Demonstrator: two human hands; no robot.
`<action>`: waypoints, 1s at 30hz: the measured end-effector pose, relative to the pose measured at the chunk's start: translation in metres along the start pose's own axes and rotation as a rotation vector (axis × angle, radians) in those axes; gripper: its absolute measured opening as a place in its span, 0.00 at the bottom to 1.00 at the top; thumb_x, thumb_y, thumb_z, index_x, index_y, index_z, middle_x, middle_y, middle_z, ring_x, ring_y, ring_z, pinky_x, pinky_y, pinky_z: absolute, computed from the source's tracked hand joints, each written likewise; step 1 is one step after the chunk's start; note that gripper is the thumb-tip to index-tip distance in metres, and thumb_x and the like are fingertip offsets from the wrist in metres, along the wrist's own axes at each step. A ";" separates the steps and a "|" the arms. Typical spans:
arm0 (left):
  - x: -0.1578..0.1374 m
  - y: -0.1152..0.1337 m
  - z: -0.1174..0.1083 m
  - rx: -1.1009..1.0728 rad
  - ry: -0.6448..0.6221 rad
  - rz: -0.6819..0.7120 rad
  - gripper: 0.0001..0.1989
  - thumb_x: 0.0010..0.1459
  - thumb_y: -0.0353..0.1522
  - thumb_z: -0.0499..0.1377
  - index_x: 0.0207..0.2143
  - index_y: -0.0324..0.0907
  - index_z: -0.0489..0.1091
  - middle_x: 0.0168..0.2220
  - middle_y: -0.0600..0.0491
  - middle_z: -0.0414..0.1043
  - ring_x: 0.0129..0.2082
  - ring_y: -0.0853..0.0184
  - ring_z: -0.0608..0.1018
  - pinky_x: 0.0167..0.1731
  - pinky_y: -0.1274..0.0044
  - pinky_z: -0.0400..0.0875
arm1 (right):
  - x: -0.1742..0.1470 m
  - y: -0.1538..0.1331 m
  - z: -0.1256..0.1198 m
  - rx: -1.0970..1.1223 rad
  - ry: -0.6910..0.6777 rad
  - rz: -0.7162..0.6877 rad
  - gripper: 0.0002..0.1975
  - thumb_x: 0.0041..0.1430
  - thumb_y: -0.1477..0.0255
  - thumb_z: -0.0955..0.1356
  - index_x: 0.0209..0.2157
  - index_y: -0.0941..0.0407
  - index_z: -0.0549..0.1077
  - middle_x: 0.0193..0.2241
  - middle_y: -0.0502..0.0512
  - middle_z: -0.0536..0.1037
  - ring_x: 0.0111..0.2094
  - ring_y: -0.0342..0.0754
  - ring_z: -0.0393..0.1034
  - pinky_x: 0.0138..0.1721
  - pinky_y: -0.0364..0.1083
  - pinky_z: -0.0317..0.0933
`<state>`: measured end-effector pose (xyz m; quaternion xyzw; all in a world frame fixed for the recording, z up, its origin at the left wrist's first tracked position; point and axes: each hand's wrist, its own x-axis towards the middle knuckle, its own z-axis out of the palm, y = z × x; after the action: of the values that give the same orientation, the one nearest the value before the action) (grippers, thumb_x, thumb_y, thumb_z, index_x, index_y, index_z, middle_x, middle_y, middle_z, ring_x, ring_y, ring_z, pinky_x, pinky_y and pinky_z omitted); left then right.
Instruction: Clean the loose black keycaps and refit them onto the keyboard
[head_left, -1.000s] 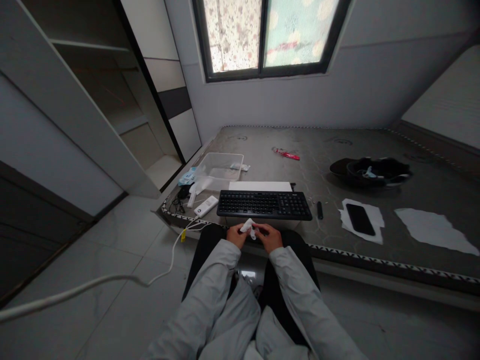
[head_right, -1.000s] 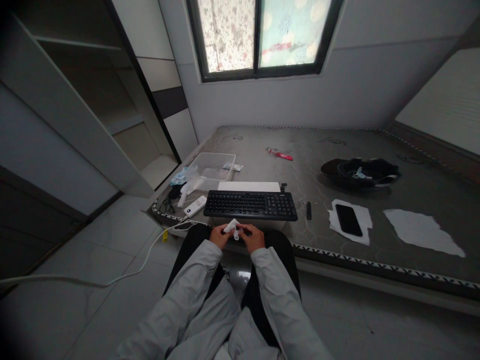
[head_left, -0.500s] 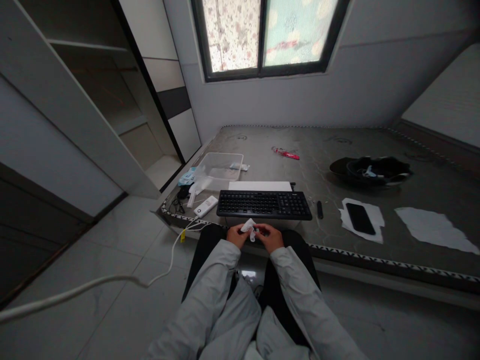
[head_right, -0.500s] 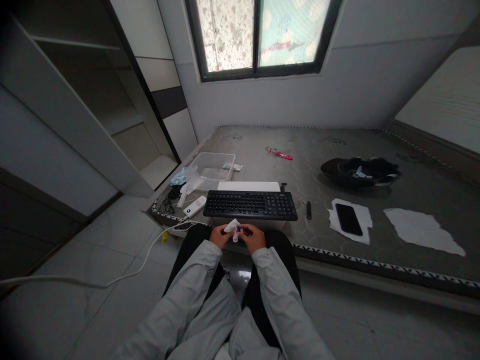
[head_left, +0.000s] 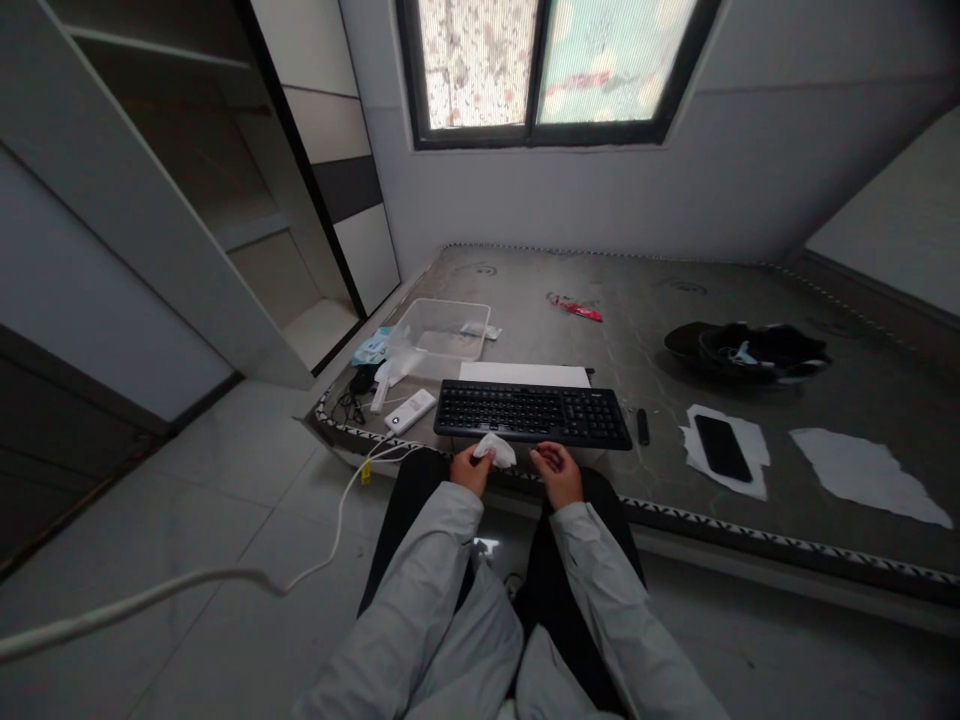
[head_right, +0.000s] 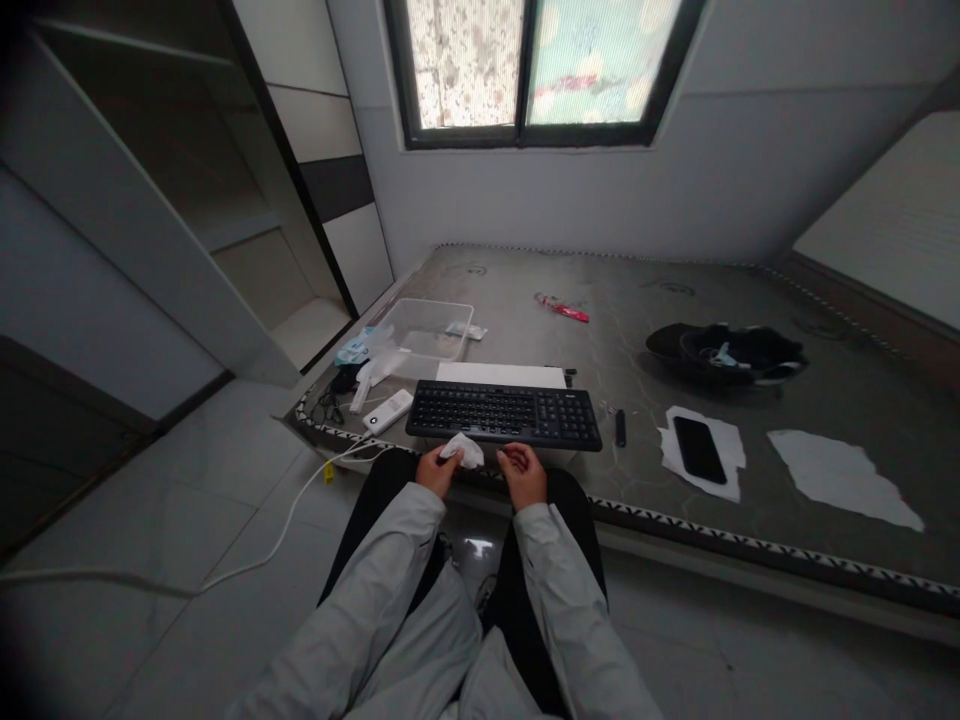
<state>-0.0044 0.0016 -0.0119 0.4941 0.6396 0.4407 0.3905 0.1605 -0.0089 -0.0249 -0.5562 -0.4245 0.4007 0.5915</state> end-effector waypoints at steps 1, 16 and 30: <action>0.001 0.001 -0.001 -0.015 0.022 0.006 0.17 0.45 0.38 0.60 0.35 0.37 0.75 0.27 0.49 0.76 0.28 0.63 0.76 0.29 0.76 0.69 | 0.001 0.001 0.000 -0.004 -0.002 0.001 0.17 0.40 0.62 0.71 0.31 0.56 0.68 0.27 0.53 0.72 0.30 0.45 0.68 0.32 0.44 0.65; 0.013 0.011 -0.008 -0.134 0.061 -0.018 0.15 0.45 0.37 0.59 0.34 0.38 0.75 0.32 0.48 0.77 0.35 0.60 0.76 0.36 0.75 0.68 | 0.109 -0.032 0.015 -0.326 -0.111 0.000 0.18 0.36 0.61 0.72 0.29 0.58 0.75 0.20 0.52 0.76 0.20 0.44 0.68 0.23 0.43 0.61; 0.015 0.010 -0.008 -0.167 0.020 -0.009 0.14 0.47 0.37 0.58 0.34 0.38 0.74 0.32 0.48 0.77 0.35 0.61 0.76 0.36 0.74 0.68 | 0.163 -0.022 0.031 -0.768 -0.247 -0.044 0.14 0.37 0.59 0.71 0.26 0.53 0.78 0.23 0.52 0.79 0.29 0.50 0.72 0.32 0.45 0.61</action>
<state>-0.0120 0.0159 -0.0007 0.4528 0.6066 0.4956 0.4259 0.1830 0.1539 0.0068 -0.6753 -0.6230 0.2639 0.2936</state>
